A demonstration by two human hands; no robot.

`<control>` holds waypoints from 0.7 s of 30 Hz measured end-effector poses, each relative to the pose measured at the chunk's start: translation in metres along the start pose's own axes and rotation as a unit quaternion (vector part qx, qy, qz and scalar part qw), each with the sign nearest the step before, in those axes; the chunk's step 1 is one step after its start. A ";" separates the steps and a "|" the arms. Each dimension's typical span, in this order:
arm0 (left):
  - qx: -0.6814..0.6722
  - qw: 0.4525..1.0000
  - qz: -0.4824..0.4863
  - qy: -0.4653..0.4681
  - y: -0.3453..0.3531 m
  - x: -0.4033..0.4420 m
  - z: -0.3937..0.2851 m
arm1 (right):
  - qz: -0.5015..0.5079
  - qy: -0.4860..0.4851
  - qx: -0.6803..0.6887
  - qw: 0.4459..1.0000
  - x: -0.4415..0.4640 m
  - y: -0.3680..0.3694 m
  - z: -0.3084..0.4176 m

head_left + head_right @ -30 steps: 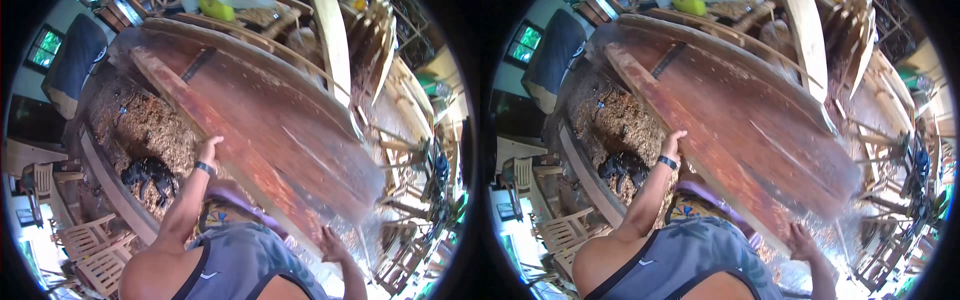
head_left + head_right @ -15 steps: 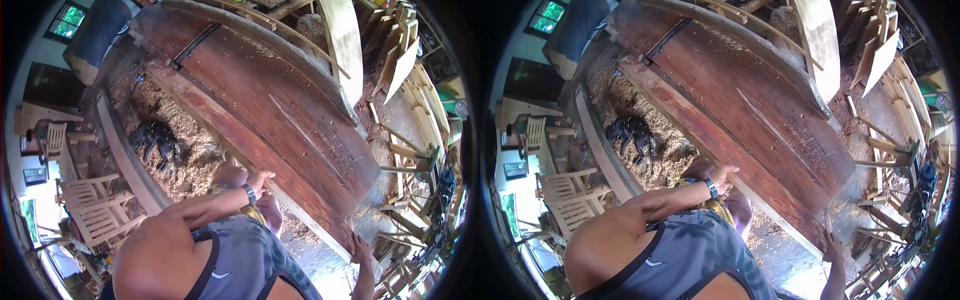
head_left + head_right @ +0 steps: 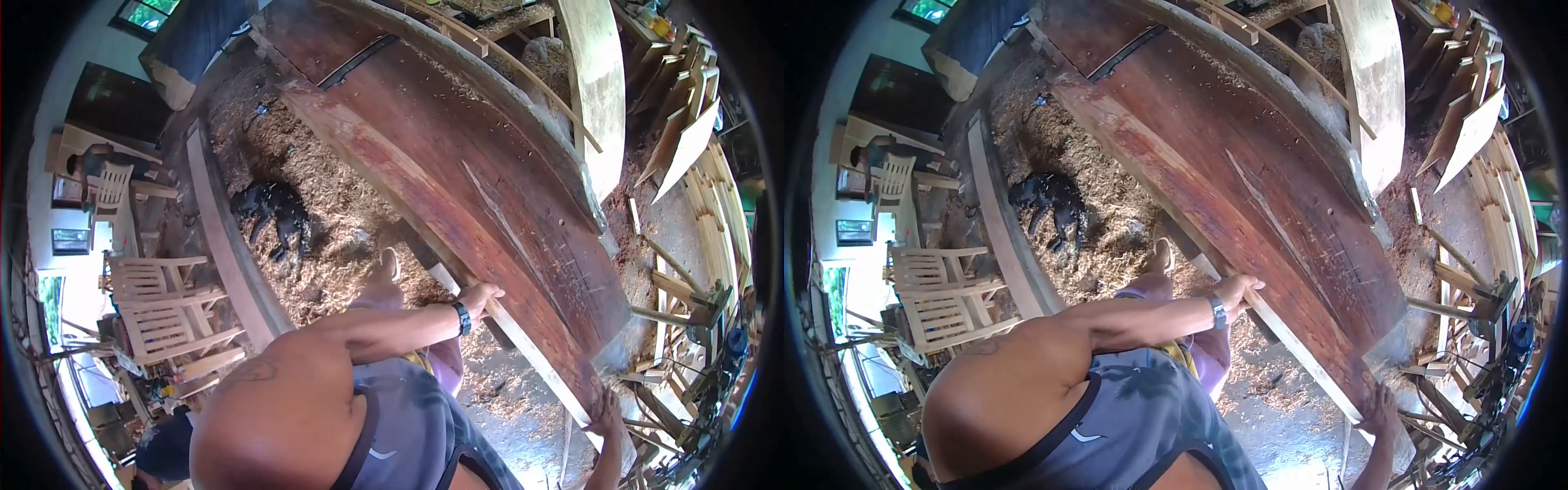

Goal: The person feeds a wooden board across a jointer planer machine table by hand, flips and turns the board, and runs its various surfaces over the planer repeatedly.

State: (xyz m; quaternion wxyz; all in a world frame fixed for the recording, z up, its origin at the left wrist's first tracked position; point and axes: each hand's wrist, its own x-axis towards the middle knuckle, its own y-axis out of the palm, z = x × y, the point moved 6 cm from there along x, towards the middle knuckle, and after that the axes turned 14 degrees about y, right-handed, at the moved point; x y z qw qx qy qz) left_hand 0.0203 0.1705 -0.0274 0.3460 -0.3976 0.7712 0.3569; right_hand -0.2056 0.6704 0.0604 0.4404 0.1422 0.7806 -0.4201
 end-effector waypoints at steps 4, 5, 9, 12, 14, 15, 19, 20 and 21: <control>-0.008 1.000 0.005 -0.019 0.020 -0.014 0.013 | -0.062 -0.087 0.037 0.994 0.005 -0.011 0.056; -0.011 0.999 0.017 -0.029 0.025 -0.017 0.021 | -0.059 -0.075 0.064 0.993 0.003 -0.013 0.062; 0.032 0.993 0.069 -0.086 0.048 -0.027 0.038 | -0.084 -0.062 0.099 0.990 0.010 0.011 0.028; 0.039 0.980 0.128 -0.146 0.058 -0.035 0.036 | -0.102 -0.025 0.152 0.983 0.005 0.016 0.007; 0.047 0.971 0.165 -0.164 0.058 -0.047 0.011 | -0.108 0.000 0.167 0.980 0.002 0.022 0.001; 0.086 0.964 0.193 -0.161 0.061 -0.058 -0.022 | -0.144 0.027 0.161 0.976 -0.001 0.029 0.003; 0.486 0.826 0.076 0.275 0.006 -0.017 -0.179 | -0.227 0.066 0.150 0.960 -0.005 0.047 0.006; 0.576 0.683 -0.064 0.445 -0.032 0.012 -0.209 | -0.231 0.062 0.156 0.958 -0.009 0.050 0.006; 0.608 0.617 -0.146 0.478 -0.051 0.016 -0.252 | -0.219 0.065 0.153 0.961 -0.009 0.052 0.005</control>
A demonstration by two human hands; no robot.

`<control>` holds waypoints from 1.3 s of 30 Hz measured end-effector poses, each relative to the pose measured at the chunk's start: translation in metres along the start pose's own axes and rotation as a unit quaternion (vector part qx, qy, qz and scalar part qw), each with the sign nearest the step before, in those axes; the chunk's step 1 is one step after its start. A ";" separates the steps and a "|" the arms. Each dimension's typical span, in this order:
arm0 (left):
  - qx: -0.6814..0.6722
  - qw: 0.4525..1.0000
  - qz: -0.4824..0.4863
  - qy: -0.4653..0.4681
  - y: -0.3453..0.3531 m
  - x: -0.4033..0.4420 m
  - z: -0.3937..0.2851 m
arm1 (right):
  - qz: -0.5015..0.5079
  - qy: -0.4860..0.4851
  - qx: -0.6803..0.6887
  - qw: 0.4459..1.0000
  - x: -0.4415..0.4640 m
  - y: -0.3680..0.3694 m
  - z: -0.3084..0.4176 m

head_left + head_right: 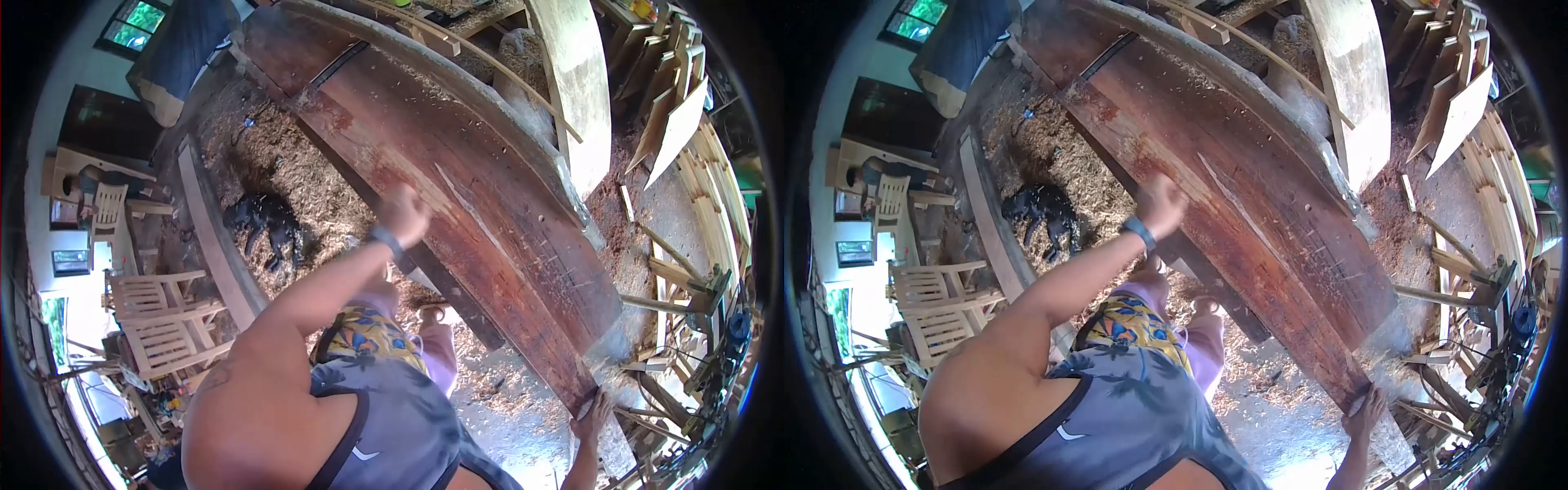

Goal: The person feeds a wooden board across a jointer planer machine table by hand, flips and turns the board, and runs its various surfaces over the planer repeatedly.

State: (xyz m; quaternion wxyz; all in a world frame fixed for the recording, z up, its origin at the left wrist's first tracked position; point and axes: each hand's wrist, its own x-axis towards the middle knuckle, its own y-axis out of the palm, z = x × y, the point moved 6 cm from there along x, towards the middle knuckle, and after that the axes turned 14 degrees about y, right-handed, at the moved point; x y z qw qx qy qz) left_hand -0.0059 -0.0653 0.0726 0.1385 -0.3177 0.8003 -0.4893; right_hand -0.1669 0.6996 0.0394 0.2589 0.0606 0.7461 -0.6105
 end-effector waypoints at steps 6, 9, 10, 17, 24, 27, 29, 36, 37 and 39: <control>0.149 0.970 0.005 -0.192 0.009 0.072 0.134 | 0.046 0.024 0.013 0.999 -0.004 -0.020 0.014; 0.128 0.970 -0.031 -0.203 0.008 0.075 0.116 | 0.028 -0.044 -0.005 0.999 -0.004 -0.039 0.049; 0.135 0.971 -0.037 -0.192 0.010 0.075 0.117 | 0.043 -0.064 -0.011 0.997 0.001 -0.038 0.066; 0.117 0.979 -0.054 -0.155 0.017 0.088 0.114 | 0.046 -0.034 0.018 0.998 -0.002 -0.030 0.103; 0.091 0.980 -0.096 -0.147 0.021 0.093 0.118 | 0.055 -0.022 0.030 0.998 -0.006 -0.032 0.106; 0.091 0.979 -0.107 -0.146 0.021 0.095 0.117 | 0.028 -0.040 0.018 0.999 -0.006 -0.027 0.102; 0.089 0.979 -0.108 -0.146 0.021 0.092 0.119 | 0.037 -0.038 0.016 0.998 -0.009 -0.030 0.105; 0.070 0.981 -0.125 -0.133 0.021 0.091 0.123 | 0.035 -0.035 0.013 0.999 -0.009 -0.032 0.107; 0.065 0.981 -0.125 -0.132 0.020 0.092 0.121 | 0.032 -0.033 0.011 0.999 -0.011 -0.030 0.106; 0.067 0.982 -0.125 -0.128 0.019 0.091 0.121 | 0.025 -0.037 0.014 0.999 -0.011 -0.026 0.104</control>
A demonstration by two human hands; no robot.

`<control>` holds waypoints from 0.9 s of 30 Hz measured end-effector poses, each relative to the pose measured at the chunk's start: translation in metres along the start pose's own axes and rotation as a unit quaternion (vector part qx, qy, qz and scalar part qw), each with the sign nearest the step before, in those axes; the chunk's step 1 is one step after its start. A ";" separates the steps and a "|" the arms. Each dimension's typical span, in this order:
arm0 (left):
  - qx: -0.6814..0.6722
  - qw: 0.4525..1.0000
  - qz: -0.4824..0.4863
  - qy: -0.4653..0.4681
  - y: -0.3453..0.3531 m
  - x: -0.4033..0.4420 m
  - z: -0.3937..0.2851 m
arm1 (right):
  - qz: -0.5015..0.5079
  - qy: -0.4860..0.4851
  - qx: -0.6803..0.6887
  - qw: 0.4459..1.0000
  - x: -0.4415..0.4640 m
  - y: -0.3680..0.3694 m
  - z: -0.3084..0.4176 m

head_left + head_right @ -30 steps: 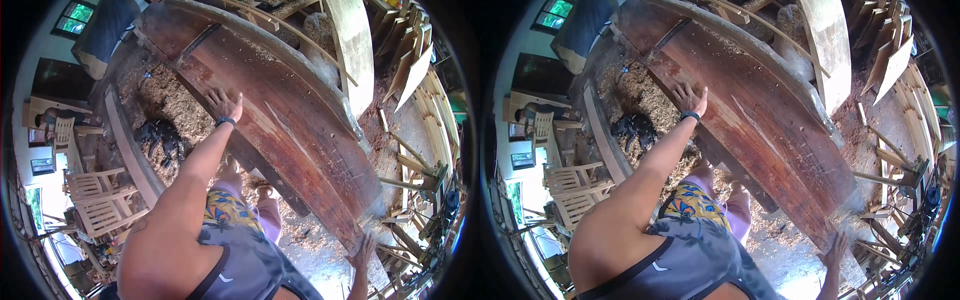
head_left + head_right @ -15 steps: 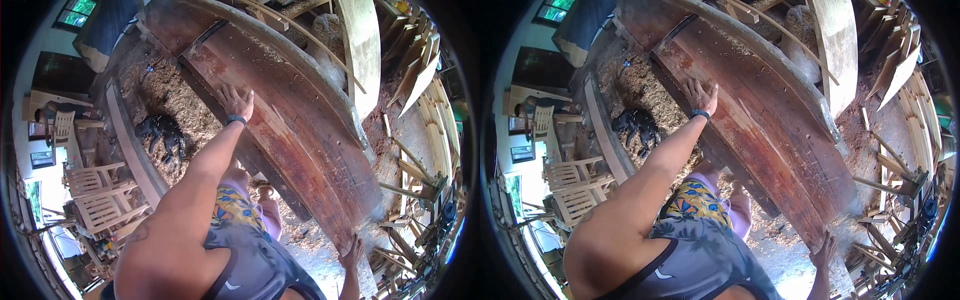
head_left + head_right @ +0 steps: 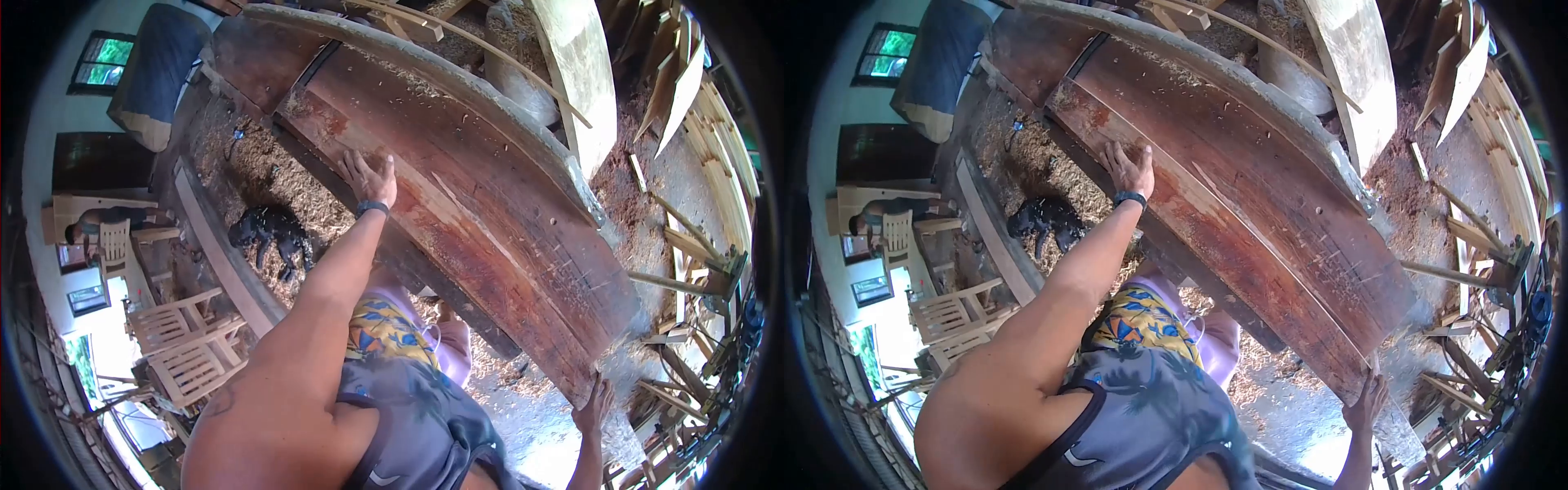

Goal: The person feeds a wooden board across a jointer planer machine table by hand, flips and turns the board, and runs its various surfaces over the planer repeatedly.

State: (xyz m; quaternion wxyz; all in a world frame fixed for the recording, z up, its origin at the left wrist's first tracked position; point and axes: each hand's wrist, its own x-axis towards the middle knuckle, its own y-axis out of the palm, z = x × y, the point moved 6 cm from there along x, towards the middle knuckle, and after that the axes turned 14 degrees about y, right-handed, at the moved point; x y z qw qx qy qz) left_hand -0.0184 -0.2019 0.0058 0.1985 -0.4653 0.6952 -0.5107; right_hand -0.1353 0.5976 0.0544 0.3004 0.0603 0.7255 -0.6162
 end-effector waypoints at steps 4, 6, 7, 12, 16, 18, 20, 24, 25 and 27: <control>0.013 1.000 0.008 0.009 0.003 0.001 0.003 | -0.006 0.016 0.009 1.000 -0.001 -0.004 0.006; 0.010 1.000 0.007 0.003 0.002 0.000 0.003 | -0.016 0.007 0.009 1.000 -0.002 -0.001 0.002; 0.020 1.000 0.007 0.006 0.002 0.001 0.005 | -0.018 0.005 0.006 1.000 -0.001 -0.002 0.003; 0.053 0.998 -0.001 0.018 0.003 0.024 0.015 | -0.014 0.006 0.016 1.000 0.003 -0.001 0.022; 0.030 0.999 0.012 0.006 -0.001 0.034 0.015 | -0.015 0.023 0.016 0.999 0.002 -0.006 0.037; 0.033 0.999 0.022 0.003 -0.002 0.039 0.016 | -0.005 0.025 0.014 1.000 0.005 -0.003 0.039; 0.036 0.999 0.027 0.004 -0.003 0.044 0.020 | -0.006 0.019 0.016 1.000 0.002 -0.005 0.048; 0.030 0.999 0.030 0.005 -0.002 0.058 0.026 | -0.001 0.043 0.002 0.999 0.001 -0.011 0.070; 0.027 0.999 0.032 0.006 -0.002 0.061 0.028 | -0.005 0.042 0.002 0.999 0.002 -0.012 0.073; 0.031 0.999 0.036 0.012 -0.003 0.068 0.030 | -0.012 0.041 0.008 0.999 0.001 -0.013 0.080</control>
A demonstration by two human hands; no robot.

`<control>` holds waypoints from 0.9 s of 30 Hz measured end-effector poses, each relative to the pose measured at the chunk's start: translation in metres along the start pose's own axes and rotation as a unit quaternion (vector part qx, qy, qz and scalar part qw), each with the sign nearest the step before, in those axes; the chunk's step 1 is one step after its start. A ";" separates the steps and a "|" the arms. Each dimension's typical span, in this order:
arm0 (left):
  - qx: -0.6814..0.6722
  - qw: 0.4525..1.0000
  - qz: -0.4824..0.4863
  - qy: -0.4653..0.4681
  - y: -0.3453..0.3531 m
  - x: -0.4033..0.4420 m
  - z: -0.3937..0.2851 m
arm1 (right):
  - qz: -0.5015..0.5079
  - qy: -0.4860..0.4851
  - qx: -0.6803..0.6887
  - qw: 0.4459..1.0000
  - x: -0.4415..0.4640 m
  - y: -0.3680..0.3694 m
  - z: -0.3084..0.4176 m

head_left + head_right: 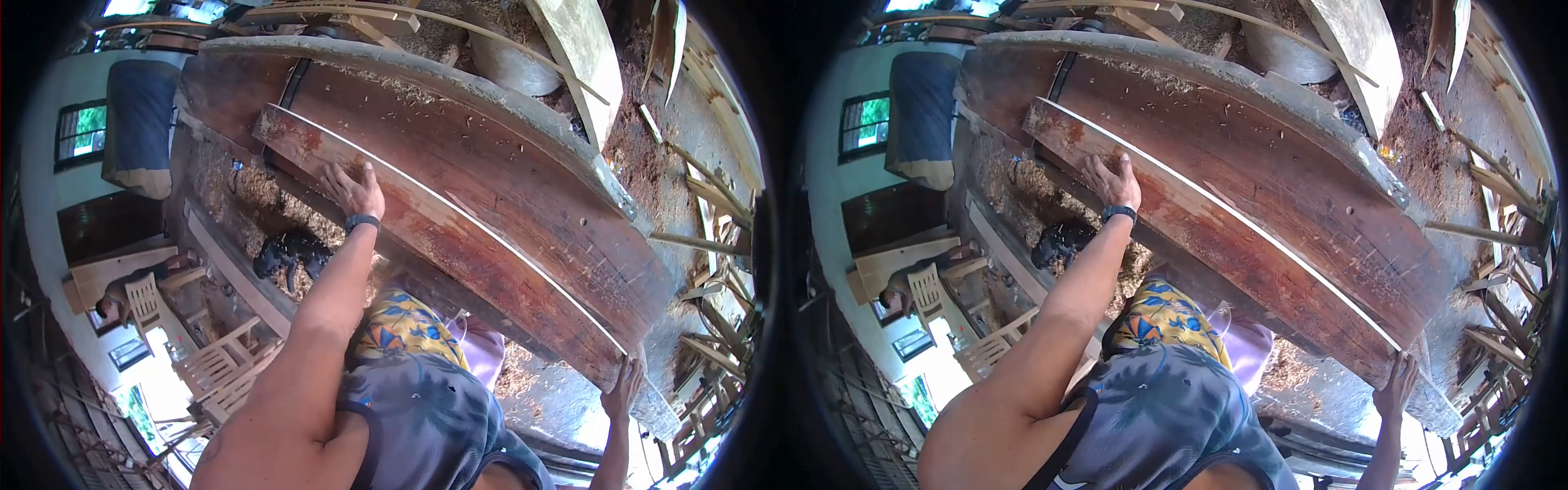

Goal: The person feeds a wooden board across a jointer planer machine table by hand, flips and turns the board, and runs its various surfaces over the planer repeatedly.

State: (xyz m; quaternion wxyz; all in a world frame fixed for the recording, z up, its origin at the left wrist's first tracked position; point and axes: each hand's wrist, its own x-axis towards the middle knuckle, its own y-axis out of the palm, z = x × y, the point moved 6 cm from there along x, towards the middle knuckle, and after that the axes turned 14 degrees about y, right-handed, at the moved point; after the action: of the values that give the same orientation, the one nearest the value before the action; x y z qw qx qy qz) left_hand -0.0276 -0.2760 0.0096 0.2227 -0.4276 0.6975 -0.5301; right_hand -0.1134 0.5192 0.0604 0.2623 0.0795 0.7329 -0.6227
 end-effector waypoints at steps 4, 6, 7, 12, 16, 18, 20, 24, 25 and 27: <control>0.018 1.000 -0.001 0.004 -0.001 0.011 0.011 | 0.013 0.009 -0.005 1.000 0.001 0.001 0.012; 0.015 1.000 -0.003 0.006 0.001 0.019 0.015 | -0.005 -0.002 -0.006 1.000 0.002 0.005 0.016; 0.009 1.000 -0.007 0.007 0.001 0.023 0.018 | -0.013 -0.008 -0.008 1.000 0.002 0.004 0.020; 0.004 1.000 -0.016 0.007 0.000 0.042 0.033 | -0.006 -0.004 -0.004 1.000 0.006 -0.001 0.043; 0.023 1.000 -0.016 0.009 0.000 0.058 0.043 | -0.014 -0.005 0.002 1.000 0.007 -0.003 0.057; 0.018 1.000 -0.023 0.007 0.001 0.066 0.048 | -0.019 -0.010 -0.002 1.000 0.008 -0.005 0.067; 0.026 0.999 -0.028 0.015 0.002 0.075 0.056 | -0.023 -0.016 -0.006 1.000 0.008 -0.009 0.077; 0.031 0.999 -0.025 0.007 0.001 0.094 0.070 | -0.039 -0.033 -0.007 0.999 0.012 -0.010 0.096; 0.027 0.999 -0.027 0.006 0.000 0.098 0.073 | -0.043 -0.038 -0.006 0.998 0.011 -0.012 0.104; 0.030 0.999 -0.025 0.005 -0.001 0.106 0.079 | -0.020 -0.033 -0.006 0.999 0.011 -0.017 0.115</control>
State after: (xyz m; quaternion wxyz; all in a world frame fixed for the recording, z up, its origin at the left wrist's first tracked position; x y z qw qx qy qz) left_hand -0.0234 -0.4076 -0.0011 0.2188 -0.4352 0.6717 -0.5581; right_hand -0.0979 0.4038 0.0596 0.2740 0.0424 0.7293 -0.6255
